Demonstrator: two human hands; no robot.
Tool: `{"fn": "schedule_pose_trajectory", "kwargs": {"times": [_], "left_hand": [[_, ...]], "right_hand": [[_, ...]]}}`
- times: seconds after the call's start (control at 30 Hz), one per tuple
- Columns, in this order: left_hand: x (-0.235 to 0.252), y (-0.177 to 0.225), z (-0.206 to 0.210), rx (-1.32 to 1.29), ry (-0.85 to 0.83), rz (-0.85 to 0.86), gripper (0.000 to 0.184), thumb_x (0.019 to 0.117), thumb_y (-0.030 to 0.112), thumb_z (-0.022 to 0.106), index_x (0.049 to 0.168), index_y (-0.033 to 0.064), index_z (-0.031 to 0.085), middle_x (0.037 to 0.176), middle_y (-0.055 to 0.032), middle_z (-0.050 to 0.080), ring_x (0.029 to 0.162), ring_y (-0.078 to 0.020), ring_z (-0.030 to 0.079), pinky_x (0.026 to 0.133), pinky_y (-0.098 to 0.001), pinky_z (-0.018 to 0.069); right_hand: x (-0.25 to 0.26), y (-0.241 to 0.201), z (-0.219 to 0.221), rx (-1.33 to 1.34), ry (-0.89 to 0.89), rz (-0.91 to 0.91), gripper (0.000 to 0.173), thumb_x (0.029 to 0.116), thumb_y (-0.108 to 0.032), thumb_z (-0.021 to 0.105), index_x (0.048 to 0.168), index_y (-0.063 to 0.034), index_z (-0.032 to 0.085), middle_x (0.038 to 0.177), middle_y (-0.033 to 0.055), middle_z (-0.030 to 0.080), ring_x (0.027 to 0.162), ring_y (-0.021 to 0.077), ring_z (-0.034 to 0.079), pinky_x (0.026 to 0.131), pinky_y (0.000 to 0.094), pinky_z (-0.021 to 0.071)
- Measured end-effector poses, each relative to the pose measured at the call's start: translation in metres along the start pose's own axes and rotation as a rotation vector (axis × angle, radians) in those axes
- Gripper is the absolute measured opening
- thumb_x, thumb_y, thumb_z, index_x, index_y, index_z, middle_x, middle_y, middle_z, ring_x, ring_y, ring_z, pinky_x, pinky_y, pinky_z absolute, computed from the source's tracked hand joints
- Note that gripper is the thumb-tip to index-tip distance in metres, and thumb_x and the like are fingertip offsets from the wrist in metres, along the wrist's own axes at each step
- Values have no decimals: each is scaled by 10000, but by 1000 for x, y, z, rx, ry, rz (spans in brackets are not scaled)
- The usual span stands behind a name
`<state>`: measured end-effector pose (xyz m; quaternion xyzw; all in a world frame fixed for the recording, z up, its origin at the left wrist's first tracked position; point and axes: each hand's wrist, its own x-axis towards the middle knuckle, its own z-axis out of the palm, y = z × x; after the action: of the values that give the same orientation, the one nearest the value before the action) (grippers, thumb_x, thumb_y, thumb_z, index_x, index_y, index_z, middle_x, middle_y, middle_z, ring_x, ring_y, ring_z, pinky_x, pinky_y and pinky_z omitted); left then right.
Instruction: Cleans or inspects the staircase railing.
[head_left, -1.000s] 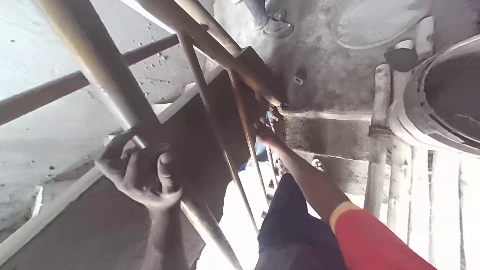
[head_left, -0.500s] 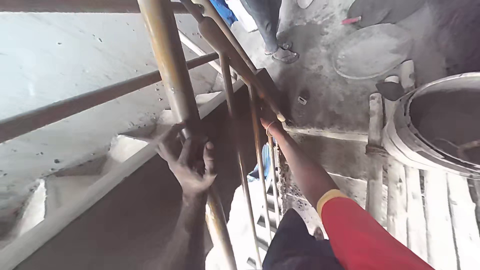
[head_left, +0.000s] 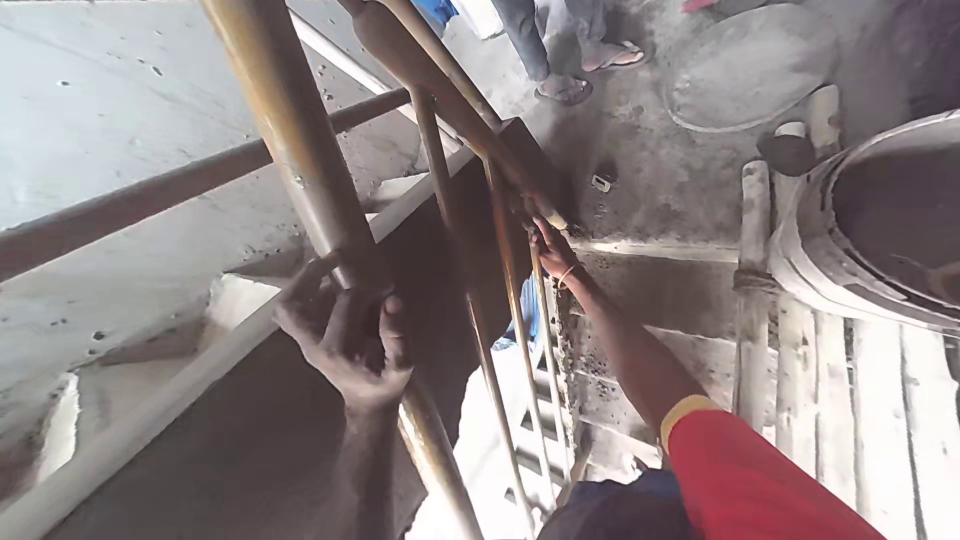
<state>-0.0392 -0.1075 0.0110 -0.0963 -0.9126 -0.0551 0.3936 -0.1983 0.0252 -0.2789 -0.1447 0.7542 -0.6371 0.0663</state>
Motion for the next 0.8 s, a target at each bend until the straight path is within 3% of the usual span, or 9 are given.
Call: {"fn": "schedule_pose_trajectory", "kwargs": {"times": [0.07,0.2,0.27,0.3,0.43,0.57,0.6,0.67,0.8], "left_hand": [[2,0,1,1,-2,6,525,987,508,517,874,27,691,1339,-235,508,1174,-217,555,1015,-335,447],[1,1,0,10,-14,-7,517,985,504,516,893,24,688,1348,-243,508,1170,-214,565,1012,-337,457],[0,1,-1,7,-11,-15,515,988,505,516,907,28,694,1344,-244,512,1228,-232,540,1058,-354,432],[1,2,0,10,-8,-18,525,988,512,512,906,29,701,1334,-252,515,1234,-242,534,1061,-356,427],[2,4,0,29,-10,-21,571,996,539,484,876,22,696,1301,-246,517,1184,-210,555,1025,-317,451],[4,5,1,49,-1,-14,576,991,538,490,856,19,703,1293,-258,523,1165,-229,565,1012,-325,460],[4,5,1,59,-6,-16,578,987,544,493,846,25,704,1290,-266,523,1175,-251,557,1024,-345,448],[3,6,0,70,-22,-18,582,985,551,486,840,29,700,1293,-281,526,1179,-275,554,1035,-366,441],[4,5,-1,38,-15,7,558,991,521,500,853,17,697,1301,-270,523,1149,-240,561,1013,-342,446]], "right_hand": [[-9,-12,4,-3,7,187,582,1028,-115,575,1572,-63,372,1502,244,496,1337,395,533,1105,559,434],[-13,-43,5,13,13,275,518,1038,-167,587,1521,-46,443,1406,280,569,1250,454,586,1017,628,471],[2,-62,3,-41,-105,364,514,1057,-197,571,1526,-27,448,1469,283,525,1347,458,514,1097,630,398],[16,-65,5,-87,-112,331,549,1041,-179,584,1546,-37,421,1488,282,505,1375,460,484,1111,640,380],[43,-70,2,-108,-5,172,632,984,-155,650,1562,-135,395,1404,248,582,1234,459,602,978,661,499],[37,-27,0,-42,-8,7,643,978,-113,644,1569,-177,399,1270,200,673,1059,416,686,860,635,556],[36,-21,1,-36,-1,-45,637,969,-86,643,1559,-161,416,1264,187,678,1052,395,691,864,617,564],[37,-26,-3,-22,-12,-117,560,1034,-110,561,1570,-97,400,1313,199,655,1149,371,667,986,571,534],[60,-34,-21,99,-143,-69,507,1072,-106,470,1562,-13,379,1206,217,683,1083,321,683,1023,470,520]]}}
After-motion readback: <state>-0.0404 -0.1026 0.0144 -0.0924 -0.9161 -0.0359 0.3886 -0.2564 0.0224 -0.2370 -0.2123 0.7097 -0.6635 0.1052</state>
